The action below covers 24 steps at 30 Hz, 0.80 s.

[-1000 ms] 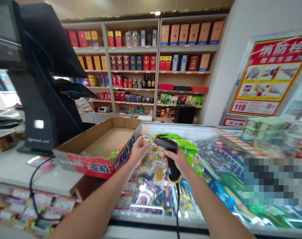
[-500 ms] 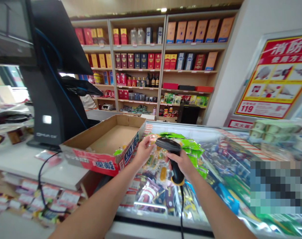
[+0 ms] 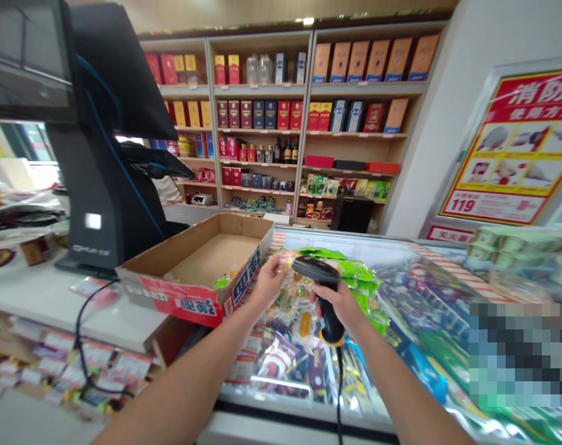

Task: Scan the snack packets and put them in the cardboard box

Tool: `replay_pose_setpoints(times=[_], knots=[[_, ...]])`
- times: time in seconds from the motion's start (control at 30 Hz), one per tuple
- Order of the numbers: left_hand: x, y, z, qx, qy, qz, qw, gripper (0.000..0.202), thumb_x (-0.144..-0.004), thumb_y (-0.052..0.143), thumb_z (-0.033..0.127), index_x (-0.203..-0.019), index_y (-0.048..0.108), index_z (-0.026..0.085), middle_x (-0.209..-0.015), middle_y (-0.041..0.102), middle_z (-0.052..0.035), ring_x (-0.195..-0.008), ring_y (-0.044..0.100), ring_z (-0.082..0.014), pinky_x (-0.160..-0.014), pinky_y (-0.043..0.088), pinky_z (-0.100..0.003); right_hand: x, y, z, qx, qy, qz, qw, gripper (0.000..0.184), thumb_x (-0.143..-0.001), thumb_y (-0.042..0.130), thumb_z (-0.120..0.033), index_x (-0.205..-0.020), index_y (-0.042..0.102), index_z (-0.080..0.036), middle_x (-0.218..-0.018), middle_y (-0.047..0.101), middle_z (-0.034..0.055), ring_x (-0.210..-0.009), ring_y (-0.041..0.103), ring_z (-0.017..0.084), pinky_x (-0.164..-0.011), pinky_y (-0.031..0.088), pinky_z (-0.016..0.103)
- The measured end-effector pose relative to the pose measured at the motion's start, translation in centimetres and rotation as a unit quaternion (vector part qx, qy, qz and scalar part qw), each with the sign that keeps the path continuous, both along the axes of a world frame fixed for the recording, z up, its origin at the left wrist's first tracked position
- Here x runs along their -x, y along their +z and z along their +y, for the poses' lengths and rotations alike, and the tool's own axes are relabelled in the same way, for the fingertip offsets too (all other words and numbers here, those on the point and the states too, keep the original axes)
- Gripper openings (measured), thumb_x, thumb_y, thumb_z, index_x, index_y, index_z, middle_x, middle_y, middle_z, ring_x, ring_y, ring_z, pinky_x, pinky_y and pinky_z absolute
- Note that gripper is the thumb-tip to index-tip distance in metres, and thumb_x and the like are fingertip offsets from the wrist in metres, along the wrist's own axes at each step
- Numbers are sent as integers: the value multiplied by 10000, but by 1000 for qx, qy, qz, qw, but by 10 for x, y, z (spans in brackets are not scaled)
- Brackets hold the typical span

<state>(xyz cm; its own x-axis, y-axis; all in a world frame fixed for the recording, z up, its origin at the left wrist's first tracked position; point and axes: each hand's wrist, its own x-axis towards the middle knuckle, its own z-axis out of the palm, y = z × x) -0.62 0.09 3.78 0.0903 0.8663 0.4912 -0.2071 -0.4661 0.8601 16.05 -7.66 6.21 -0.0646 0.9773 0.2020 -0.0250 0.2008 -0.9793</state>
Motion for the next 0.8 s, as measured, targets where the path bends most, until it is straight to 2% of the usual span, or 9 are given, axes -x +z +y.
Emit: replay_pose_setpoints(times=[0.1, 0.2, 0.3, 0.4, 0.5, 0.67, 0.73, 0.8], knots=[[2, -4, 3, -8, 19, 23, 1000, 385, -691, 661, 193, -1076, 667, 192, -1071, 686, -62, -1073, 605, -213, -1016, 415, -344, -4, 1, 3, 10, -17, 9, 1000, 278, -695, 700, -392, -540, 666, -163, -392, 580, 42, -326, 519, 138, -366, 397, 233], [5, -6, 6, -36, 86, 81, 992, 386, -684, 610, 112, -1050, 695, 199, -1062, 657, -61, -1088, 578, -213, -1045, 386, -361, -9, 0, 9, 13, -76, 53, 996, 264, -690, 695, -403, -572, 663, -169, -433, 607, 30, -330, 516, 134, -358, 394, 238], [5, -3, 6, -65, 141, 154, 976, 404, -683, 558, 62, -1027, 716, 203, -1019, 624, -59, -1031, 577, -206, -1035, 395, -363, -15, -1, 15, 16, -127, 115, 985, 255, -638, 728, -408, -589, 647, -171, -485, 632, 23, -333, 517, 136, -346, 393, 249], [-5, 10, 9, -84, 167, 204, 961, 426, -689, 545, 43, -1042, 716, 209, -1011, 613, -69, -1008, 578, -215, -1015, 414, -367, -19, 1, 19, 9, -153, 154, 976, 257, -618, 743, -409, -591, 638, -176, -500, 632, 14, -351, 525, 138, -360, 412, 257], [-24, 28, 16, -95, 193, 239, 947, 434, -707, 559, 46, -1088, 700, 200, -1038, 621, -96, -1033, 580, -239, -1020, 406, -378, -21, 3, 19, 2, -161, 172, 972, 243, -613, 744, -400, -591, 637, -183, -514, 637, 8, -357, 523, 136, -372, 423, 266], [-54, 55, 28, -33, 192, 287, 938, 391, -741, 647, 171, -1131, 659, 138, -1084, 652, -163, -1024, 615, -283, -985, 417, -404, -20, 6, 18, 9, -166, 174, 971, 220, -612, 726, -390, -592, 636, -190, -507, 642, 7, -341, 505, 134, -372, 402, 272], [-53, 63, 30, -21, 169, 287, 943, 374, -717, 701, 237, -1075, 676, 132, -1047, 680, -168, -1010, 630, -293, -958, 434, -397, -20, 6, 18, 8, -168, 180, 969, 218, -606, 727, -389, -588, 632, -194, -509, 643, 4, -341, 505, 135, -379, 411, 277], [-39, 73, 30, -33, 151, 289, 945, 301, -677, 734, 242, -959, 708, 142, -998, 705, -152, -963, 651, -286, -923, 457, -378, -19, 6, 18, 4, -166, 184, 969, 218, -606, 729, -389, -587, 631, -195, -508, 642, 3, -347, 511, 137, -384, 420, 278]])
